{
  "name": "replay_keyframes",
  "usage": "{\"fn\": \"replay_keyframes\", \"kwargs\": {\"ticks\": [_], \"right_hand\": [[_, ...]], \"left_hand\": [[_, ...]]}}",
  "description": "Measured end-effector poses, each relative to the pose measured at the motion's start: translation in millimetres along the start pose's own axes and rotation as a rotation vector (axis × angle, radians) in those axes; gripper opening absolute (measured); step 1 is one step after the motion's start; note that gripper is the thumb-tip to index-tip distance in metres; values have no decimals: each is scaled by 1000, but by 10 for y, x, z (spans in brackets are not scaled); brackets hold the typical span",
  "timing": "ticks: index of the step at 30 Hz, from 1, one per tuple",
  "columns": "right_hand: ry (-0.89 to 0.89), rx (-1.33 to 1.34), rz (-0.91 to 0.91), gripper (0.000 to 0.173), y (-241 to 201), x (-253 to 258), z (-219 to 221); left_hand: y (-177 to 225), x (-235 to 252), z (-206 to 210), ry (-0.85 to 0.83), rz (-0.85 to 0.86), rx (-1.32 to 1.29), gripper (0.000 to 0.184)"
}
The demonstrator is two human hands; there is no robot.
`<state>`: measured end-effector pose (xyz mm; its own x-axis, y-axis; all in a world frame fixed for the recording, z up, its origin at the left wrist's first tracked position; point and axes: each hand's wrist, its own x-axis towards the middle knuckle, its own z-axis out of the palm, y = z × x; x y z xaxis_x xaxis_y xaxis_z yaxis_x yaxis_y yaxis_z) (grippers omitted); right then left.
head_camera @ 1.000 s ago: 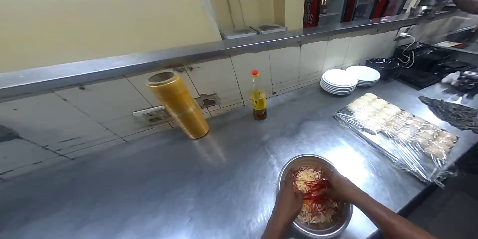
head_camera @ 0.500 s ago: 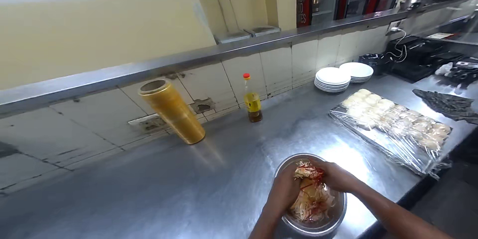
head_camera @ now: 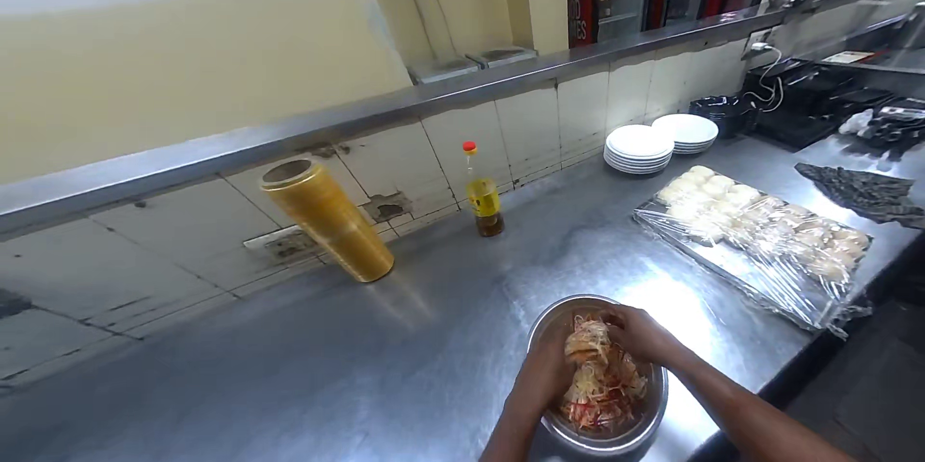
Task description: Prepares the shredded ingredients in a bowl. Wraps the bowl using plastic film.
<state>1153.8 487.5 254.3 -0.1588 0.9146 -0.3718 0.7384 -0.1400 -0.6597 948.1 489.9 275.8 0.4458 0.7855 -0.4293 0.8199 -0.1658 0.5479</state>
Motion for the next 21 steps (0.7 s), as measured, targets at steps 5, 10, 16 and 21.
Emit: {"fn": "replay_keyframes", "kwargs": {"ticks": [5, 10, 16, 21], "right_hand": [[-206, -230, 59, 107, 185, 183, 553], [-104, -155, -49, 68, 40, 111, 221], [-15, -177, -196, 49, -369, -256, -254], [77, -100, -183, 41, -372, -313, -250]], "left_hand": [[-250, 328, 568, -99, -33, 90, 98], [-136, 195, 321, -7, -8, 56, 71], [210, -224, -135, 94, 78, 68, 45], [146, -270, -50, 315, 211, -50, 47]]}}
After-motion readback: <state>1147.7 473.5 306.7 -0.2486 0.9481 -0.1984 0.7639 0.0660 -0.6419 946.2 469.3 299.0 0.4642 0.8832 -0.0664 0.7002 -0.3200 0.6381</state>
